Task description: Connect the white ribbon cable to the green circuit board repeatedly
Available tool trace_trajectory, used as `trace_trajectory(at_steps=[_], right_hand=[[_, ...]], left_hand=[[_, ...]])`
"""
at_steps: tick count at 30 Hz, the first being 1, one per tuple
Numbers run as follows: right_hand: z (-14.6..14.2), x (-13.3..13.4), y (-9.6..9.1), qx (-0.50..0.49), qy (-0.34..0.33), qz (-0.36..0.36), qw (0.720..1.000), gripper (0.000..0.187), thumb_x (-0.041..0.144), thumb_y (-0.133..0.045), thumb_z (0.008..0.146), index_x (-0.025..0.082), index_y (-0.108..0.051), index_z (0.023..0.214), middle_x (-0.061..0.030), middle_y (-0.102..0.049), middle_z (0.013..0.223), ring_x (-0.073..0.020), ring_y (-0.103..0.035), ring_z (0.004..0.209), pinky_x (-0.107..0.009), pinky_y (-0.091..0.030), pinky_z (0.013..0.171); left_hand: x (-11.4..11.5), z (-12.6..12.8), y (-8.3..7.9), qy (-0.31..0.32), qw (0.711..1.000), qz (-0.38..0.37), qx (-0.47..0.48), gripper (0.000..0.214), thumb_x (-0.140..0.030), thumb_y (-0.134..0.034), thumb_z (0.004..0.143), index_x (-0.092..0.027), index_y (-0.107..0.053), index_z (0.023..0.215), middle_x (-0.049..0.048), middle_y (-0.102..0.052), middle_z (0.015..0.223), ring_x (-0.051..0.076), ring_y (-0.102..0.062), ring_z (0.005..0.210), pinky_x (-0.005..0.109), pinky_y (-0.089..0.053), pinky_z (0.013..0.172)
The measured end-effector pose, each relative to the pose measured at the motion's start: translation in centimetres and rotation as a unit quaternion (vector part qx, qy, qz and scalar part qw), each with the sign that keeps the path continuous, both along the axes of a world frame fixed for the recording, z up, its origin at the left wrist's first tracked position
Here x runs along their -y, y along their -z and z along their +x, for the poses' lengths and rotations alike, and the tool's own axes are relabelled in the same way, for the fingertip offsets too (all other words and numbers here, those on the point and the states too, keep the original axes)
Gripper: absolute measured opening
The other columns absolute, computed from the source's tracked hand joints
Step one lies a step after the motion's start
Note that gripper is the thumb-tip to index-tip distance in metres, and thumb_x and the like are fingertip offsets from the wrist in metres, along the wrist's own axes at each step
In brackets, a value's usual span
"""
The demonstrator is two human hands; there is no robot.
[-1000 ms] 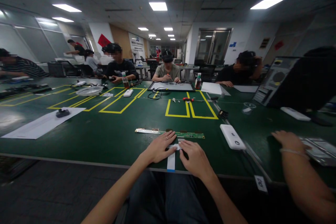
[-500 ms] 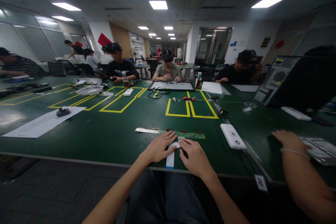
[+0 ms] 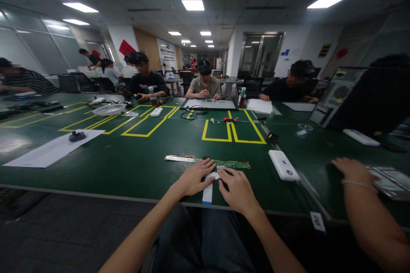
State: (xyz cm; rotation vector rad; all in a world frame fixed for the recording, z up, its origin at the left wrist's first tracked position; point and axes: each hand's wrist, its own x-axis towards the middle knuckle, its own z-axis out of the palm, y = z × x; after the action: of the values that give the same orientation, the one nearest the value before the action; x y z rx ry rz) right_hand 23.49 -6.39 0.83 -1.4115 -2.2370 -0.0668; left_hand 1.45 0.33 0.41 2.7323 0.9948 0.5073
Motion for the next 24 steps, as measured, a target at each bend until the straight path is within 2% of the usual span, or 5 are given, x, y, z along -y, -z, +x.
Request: trace_trajectory(at_steps=[5, 12, 19, 24], right_hand=[[-0.13, -0.02, -0.2, 0.015, 0.031, 0.023, 0.999, 0.038, 0.026, -0.057, 0.097, 0.026, -0.069, 0.133, -0.0051, -0.072, 0.131, -0.0308, -0.058, 0.117, -0.047, -0.046, 0.094], [-0.07, -0.18, 0.06, 0.01, 0.044, 0.031, 0.999, 0.038, 0.027, -0.059, 0.096, 0.028, -0.07, 0.132, -0.002, -0.072, 0.131, -0.0303, -0.058, 0.108, -0.046, -0.046, 0.091], [0.06, -0.07, 0.08, -0.002, 0.037, 0.027, 0.999, 0.039, 0.024, -0.057, 0.097, 0.028, -0.068, 0.134, -0.0031, -0.071, 0.134, -0.0295, -0.06, 0.109, -0.046, -0.047, 0.091], [-0.01, 0.03, -0.05, -0.007, 0.041, 0.038, 0.998, 0.035, 0.023, -0.059, 0.095, 0.028, -0.072, 0.127, -0.0023, -0.074, 0.128, -0.0316, -0.057, 0.119, -0.047, -0.046, 0.097]], left_hand=[[0.0, 0.12, -0.08, -0.008, 1.0, -0.003, 0.006, 0.059, -0.054, -0.039, 0.107, -0.024, -0.047, 0.157, 0.0065, -0.042, 0.163, 0.025, -0.034, 0.155, 0.047, -0.029, 0.128], [0.04, 0.0, -0.29, -0.002, 1.0, -0.009, 0.006, 0.064, -0.059, -0.042, 0.104, -0.023, -0.046, 0.157, 0.0076, -0.043, 0.163, 0.027, -0.035, 0.155, 0.048, -0.03, 0.127], [0.09, 0.07, -0.21, 0.002, 1.0, -0.009, 0.007, 0.063, -0.057, -0.04, 0.105, -0.024, -0.045, 0.158, 0.0079, -0.042, 0.164, 0.028, -0.034, 0.155, 0.05, -0.028, 0.127], [0.13, 0.1, -0.17, -0.003, 1.0, -0.007, 0.004, 0.063, -0.057, -0.039, 0.106, -0.023, -0.045, 0.158, 0.008, -0.042, 0.164, 0.027, -0.033, 0.155, 0.048, -0.027, 0.128]])
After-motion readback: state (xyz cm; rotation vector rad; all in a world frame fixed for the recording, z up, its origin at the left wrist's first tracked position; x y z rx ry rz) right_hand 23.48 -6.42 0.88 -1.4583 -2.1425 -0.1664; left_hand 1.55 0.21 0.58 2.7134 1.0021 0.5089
